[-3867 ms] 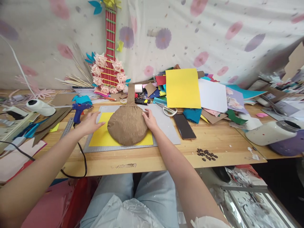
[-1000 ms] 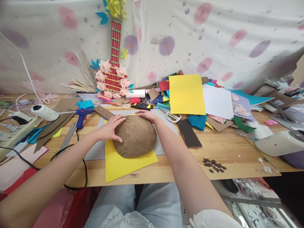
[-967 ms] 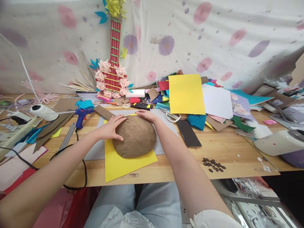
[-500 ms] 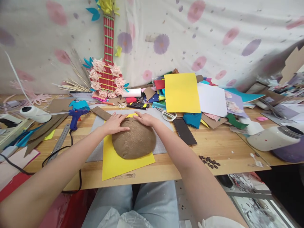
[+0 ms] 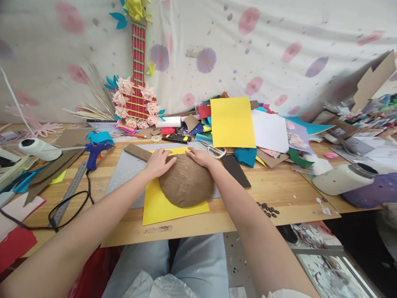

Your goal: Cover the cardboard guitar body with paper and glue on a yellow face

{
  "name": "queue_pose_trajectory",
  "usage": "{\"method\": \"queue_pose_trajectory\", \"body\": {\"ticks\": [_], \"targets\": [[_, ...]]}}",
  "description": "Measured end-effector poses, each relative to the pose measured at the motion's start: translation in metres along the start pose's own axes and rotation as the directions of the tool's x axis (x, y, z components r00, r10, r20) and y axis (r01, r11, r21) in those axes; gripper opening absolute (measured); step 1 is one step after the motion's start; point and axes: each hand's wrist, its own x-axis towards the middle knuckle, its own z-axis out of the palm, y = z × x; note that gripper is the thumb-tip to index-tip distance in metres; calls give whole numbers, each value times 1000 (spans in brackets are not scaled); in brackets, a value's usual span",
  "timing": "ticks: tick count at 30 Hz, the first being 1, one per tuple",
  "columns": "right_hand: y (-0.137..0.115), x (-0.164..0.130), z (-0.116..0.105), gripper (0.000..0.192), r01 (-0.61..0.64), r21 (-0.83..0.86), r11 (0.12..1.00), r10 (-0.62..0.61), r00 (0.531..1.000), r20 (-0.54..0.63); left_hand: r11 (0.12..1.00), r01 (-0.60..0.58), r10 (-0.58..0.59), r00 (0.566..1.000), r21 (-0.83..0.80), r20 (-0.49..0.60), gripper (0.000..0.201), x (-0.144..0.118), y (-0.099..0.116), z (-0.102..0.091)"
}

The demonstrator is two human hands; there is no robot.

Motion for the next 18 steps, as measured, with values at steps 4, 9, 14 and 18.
{"method": "queue_pose_trajectory", "body": {"ticks": [4, 9, 14, 18], "targets": [[1, 0, 1, 63, 6, 25, 1000, -5, 1000, -18, 994, -113, 109, 958, -2, 266, 60, 6, -35, -12], [2, 3, 3, 61, 14, 43, 999, -11, 998, -65, 982, -143, 77, 903, 126, 423, 72, -6, -55, -33], [6, 6, 2, 59, 19, 115, 993, -12, 998, -59, 983, -169, 123, 894, 70, 432, 60, -30, -54, -63], [8, 7, 2, 59, -12, 182, 983, 22, 998, -54, 990, -125, 82, 877, 60, 473, 64, -47, -61, -82]]}}
